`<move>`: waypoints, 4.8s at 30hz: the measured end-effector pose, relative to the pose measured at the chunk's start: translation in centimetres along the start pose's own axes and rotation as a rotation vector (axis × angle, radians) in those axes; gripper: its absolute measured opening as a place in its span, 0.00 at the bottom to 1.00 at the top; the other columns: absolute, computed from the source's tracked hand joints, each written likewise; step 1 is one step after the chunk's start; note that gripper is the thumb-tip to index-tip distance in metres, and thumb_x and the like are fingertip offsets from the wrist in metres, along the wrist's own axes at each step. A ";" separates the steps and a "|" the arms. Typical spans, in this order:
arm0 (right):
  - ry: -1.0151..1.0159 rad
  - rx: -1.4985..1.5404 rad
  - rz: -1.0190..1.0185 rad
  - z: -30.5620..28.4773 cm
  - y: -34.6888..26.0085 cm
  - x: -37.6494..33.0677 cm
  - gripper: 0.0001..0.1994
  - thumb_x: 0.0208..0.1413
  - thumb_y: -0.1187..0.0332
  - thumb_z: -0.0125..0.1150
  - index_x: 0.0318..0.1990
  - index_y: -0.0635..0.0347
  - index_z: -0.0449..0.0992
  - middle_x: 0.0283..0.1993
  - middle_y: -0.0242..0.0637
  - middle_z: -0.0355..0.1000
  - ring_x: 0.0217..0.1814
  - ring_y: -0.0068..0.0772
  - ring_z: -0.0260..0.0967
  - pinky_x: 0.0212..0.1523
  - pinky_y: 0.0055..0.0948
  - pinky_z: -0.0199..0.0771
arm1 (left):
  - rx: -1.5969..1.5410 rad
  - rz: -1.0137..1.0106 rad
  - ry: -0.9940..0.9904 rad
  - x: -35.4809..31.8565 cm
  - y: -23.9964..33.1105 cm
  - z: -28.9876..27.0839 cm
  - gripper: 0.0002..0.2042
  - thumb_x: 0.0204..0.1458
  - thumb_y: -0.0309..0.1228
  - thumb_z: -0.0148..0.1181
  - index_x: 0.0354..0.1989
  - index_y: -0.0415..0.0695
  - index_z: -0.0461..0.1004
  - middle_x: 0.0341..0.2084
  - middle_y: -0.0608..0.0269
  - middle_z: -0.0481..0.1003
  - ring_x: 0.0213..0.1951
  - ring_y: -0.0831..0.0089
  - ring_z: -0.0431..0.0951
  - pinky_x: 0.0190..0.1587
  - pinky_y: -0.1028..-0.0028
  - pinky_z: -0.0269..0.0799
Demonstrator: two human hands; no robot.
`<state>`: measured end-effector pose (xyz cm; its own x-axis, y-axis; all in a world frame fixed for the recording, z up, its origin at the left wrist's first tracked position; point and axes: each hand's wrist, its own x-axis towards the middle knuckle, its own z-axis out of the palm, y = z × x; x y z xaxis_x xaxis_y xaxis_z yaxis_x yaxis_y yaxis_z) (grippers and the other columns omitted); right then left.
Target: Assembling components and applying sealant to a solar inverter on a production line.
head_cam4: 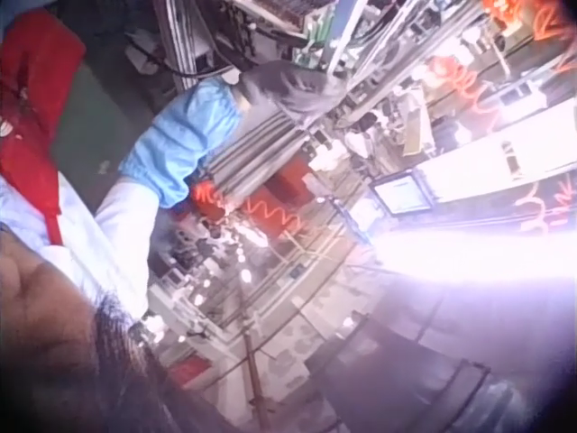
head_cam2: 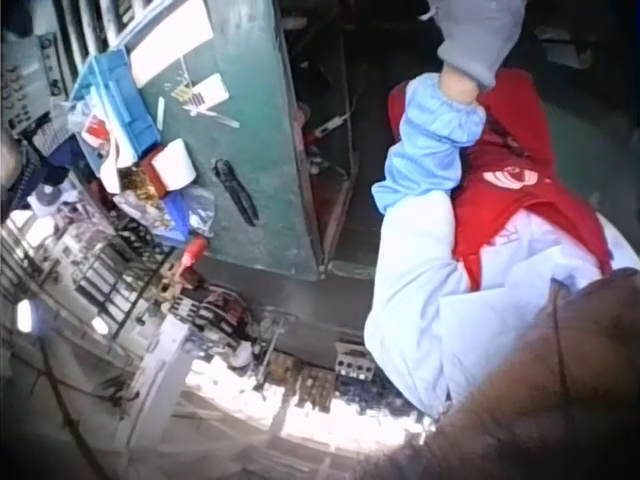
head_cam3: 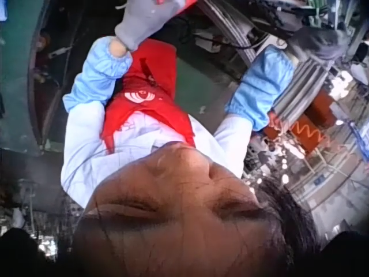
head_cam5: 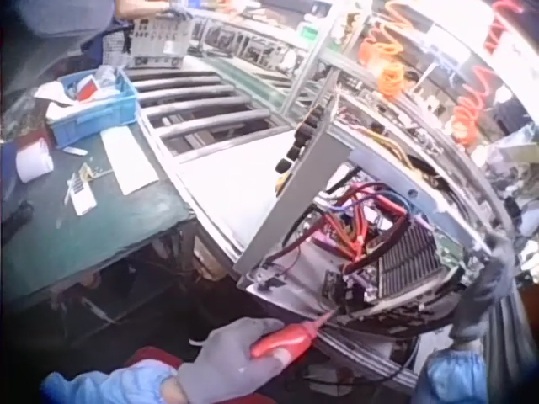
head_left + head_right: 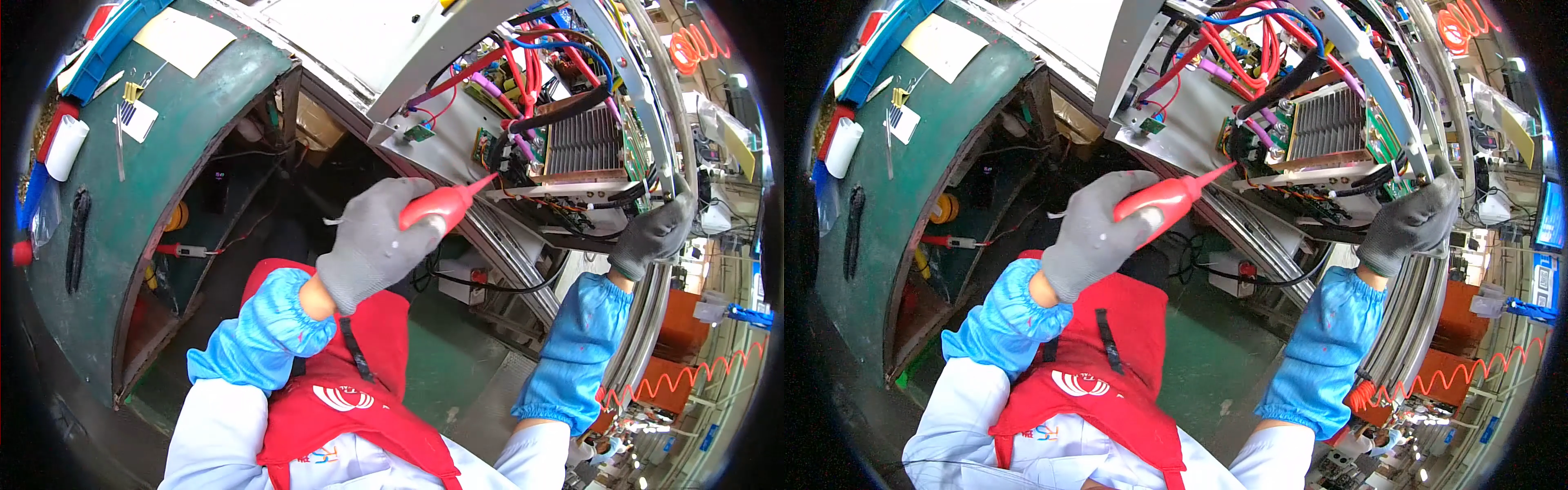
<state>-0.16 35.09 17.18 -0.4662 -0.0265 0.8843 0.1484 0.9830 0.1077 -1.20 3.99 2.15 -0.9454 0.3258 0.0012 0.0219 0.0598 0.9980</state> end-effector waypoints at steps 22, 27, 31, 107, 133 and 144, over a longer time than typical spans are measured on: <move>-0.785 0.954 1.040 -13.1 -15.3 -20.6 0.33 0.55 0.60 0.64 0.63 0.71 0.62 0.59 0.52 0.66 0.59 0.44 0.67 0.57 0.38 0.69 | -0.446 -0.543 -0.462 -9.4 -0.1 5.9 0.24 0.51 0.39 0.62 0.50 0.34 0.69 0.40 0.60 0.72 0.42 0.75 0.73 0.46 0.73 0.70; -0.713 0.934 0.957 -14.7 -14.6 -22.5 0.37 0.54 0.60 0.64 0.67 0.71 0.56 0.59 0.50 0.65 0.59 0.41 0.67 0.57 0.34 0.69 | -0.225 -0.530 -0.523 -10.7 0.3 6.3 0.19 0.63 0.42 0.53 0.47 0.35 0.73 0.36 0.64 0.75 0.40 0.78 0.73 0.45 0.75 0.69; -0.546 1.301 1.264 -16.5 -12.3 -22.5 0.35 0.51 0.63 0.64 0.65 0.69 0.59 0.55 0.49 0.68 0.53 0.38 0.70 0.51 0.35 0.73 | 0.279 0.077 -0.644 -9.4 3.0 6.2 0.14 0.59 0.39 0.55 0.40 0.38 0.75 0.29 0.56 0.76 0.35 0.64 0.77 0.39 0.67 0.72; -0.763 0.632 0.372 -4.8 11.5 5.6 0.25 0.37 0.66 0.71 0.47 0.61 0.75 0.35 0.43 0.70 0.28 0.43 0.71 0.26 0.38 0.70 | 1.058 1.084 0.009 41.3 26.3 15.4 0.21 0.55 0.52 0.56 0.28 0.43 0.73 0.23 0.53 0.71 0.30 0.53 0.74 0.37 0.58 0.66; -0.789 0.668 0.582 -0.2 8.4 6.5 0.22 0.41 0.64 0.72 0.43 0.62 0.74 0.37 0.44 0.76 0.33 0.46 0.76 0.34 0.38 0.75 | 1.077 1.073 -0.063 41.9 26.0 14.9 0.23 0.54 0.54 0.56 0.35 0.44 0.77 0.26 0.58 0.75 0.31 0.57 0.76 0.36 0.62 0.67; -0.818 0.680 0.542 0.3 8.6 6.2 0.21 0.40 0.65 0.72 0.42 0.62 0.74 0.36 0.44 0.76 0.31 0.46 0.76 0.32 0.37 0.76 | 1.047 1.090 -0.062 41.1 26.2 15.1 0.21 0.55 0.53 0.56 0.35 0.44 0.77 0.26 0.57 0.74 0.30 0.57 0.75 0.37 0.61 0.67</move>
<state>-2.02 43.45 23.49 -0.9393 0.3024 0.1619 0.1199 0.7317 -0.6710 -34.55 33.22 27.36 -0.3005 0.6893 0.6593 0.9223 0.3861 0.0167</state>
